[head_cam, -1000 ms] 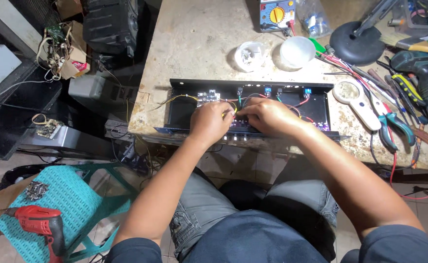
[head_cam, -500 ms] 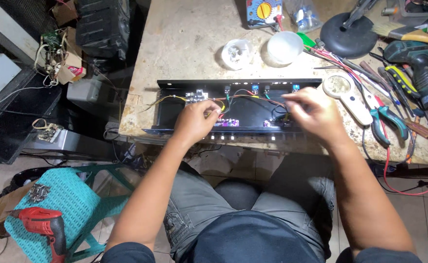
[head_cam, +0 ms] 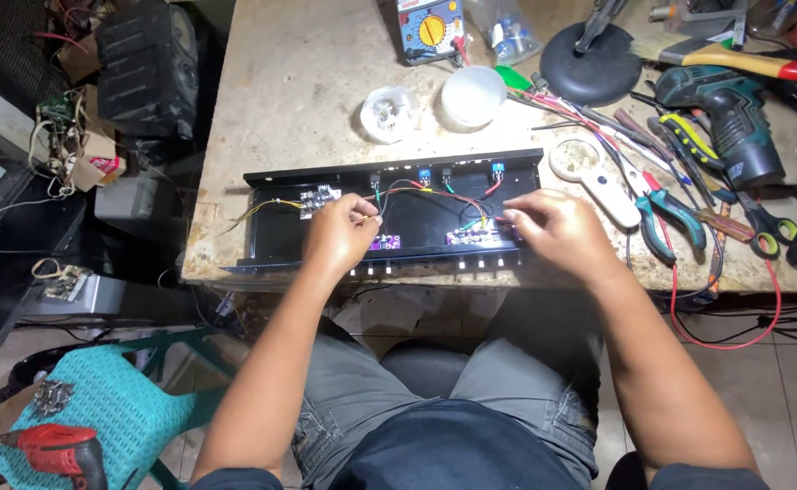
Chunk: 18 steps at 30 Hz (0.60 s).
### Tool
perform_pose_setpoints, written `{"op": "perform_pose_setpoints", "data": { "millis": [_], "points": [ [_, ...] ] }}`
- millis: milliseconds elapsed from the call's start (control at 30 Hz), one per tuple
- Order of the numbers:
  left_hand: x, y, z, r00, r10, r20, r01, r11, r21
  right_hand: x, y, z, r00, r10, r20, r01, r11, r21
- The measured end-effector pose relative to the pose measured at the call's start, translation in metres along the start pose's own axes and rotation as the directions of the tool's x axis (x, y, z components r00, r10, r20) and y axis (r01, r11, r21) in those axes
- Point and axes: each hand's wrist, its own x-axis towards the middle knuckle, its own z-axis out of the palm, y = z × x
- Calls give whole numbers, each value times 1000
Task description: Repairing an electronic device by connecting wires, cleaning a circuit board, and inspecting components
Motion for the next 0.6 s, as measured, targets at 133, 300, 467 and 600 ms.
{"op": "perform_pose_setpoints", "data": {
  "millis": [133,300,467,600],
  "points": [
    [-6,5,-3,1000,-4,8,4,1000,-20,19,-13,-2,990,-15,138,29,995,-99],
    [-12,9,2,990,114,-84,-112,993,35,41,-43,6,967,50,251,-38,998,-54],
    [1,-15,17,942,304,-140,-258,927,272,53,-30,17,942,29,334,25,988,-155],
    [-5,-1,6,950,310,-26,-279,885,373,61,-30,8,906,24,423,67,977,-201]
  ]
}}
